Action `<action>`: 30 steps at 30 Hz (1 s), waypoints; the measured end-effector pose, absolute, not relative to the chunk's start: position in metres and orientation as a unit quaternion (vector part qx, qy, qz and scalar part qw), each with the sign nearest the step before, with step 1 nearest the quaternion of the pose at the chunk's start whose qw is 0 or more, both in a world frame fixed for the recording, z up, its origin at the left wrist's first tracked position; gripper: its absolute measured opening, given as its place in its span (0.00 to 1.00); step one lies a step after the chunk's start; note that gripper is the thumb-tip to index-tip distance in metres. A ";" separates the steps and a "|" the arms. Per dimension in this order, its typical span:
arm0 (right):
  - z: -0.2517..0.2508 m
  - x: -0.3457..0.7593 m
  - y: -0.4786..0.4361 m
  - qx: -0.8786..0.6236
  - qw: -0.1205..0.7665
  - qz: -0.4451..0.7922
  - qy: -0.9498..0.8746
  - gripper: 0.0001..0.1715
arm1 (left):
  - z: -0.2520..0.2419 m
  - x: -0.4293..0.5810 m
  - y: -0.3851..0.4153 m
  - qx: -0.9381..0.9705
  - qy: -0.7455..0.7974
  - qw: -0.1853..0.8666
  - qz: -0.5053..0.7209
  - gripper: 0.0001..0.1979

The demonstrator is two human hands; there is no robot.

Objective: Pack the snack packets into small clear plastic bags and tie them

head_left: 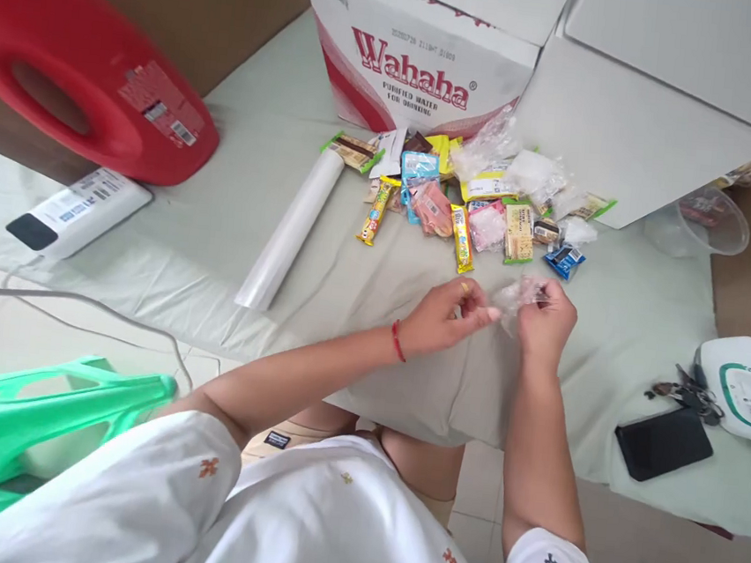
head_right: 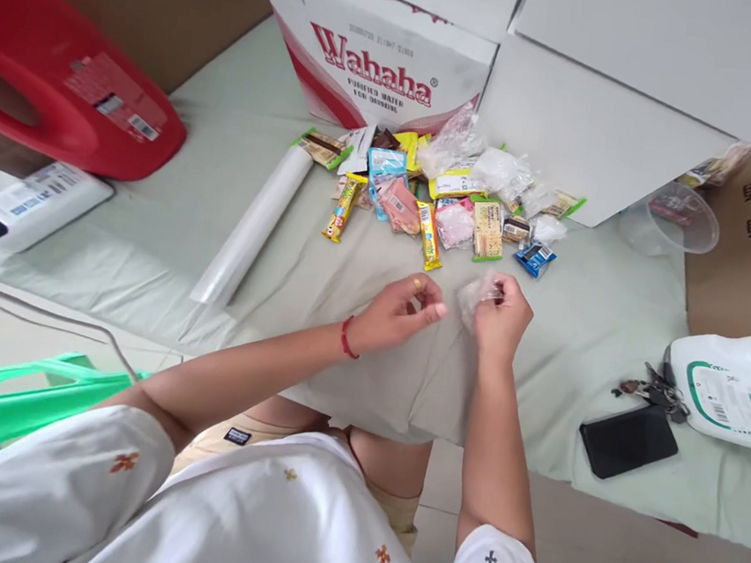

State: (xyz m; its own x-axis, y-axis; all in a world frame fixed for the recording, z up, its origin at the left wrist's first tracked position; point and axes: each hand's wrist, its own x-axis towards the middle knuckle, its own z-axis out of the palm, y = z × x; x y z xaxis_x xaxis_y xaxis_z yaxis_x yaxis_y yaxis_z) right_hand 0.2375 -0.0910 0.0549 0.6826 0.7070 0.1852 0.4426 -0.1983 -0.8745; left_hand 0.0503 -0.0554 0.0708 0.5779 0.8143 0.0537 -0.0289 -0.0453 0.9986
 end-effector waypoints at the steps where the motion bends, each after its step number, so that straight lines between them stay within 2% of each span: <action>1: 0.060 0.231 -0.093 -0.772 0.468 0.109 -0.416 0.12 | 0.065 0.053 -0.060 0.633 0.311 0.624 0.336 0.21; 4: 0.077 0.216 -0.098 -0.774 0.393 0.103 -0.486 0.11 | 0.052 0.059 -0.053 0.618 0.316 0.637 0.336 0.26; 7: 0.090 0.217 -0.102 -0.778 0.378 0.143 -0.481 0.11 | 0.039 0.054 -0.036 0.572 0.285 0.701 0.316 0.27; 11: 0.092 0.235 -0.110 -0.750 0.463 0.263 -0.393 0.19 | 0.029 0.042 -0.020 0.448 0.233 0.818 0.276 0.29; 13: 0.088 0.240 -0.117 -0.747 0.509 0.252 -0.344 0.23 | 0.030 0.038 -0.017 0.392 0.217 0.855 0.262 0.30; 17: 0.076 0.223 -0.136 -0.720 0.605 0.230 -0.252 0.34 | 0.032 0.037 -0.017 0.359 0.213 0.867 0.273 0.30; 20: 0.067 0.201 -0.151 -0.708 0.614 0.282 -0.208 0.41 | 0.032 0.038 -0.016 0.363 0.208 0.864 0.280 0.27; 28: 0.058 0.197 -0.186 -0.751 0.587 0.272 -0.136 0.30 | 0.026 0.045 -0.006 0.402 0.278 0.801 0.346 0.25; 30: 0.055 0.203 -0.194 -0.778 0.570 0.217 -0.153 0.28 | 0.024 0.047 -0.005 0.405 0.269 0.795 0.363 0.27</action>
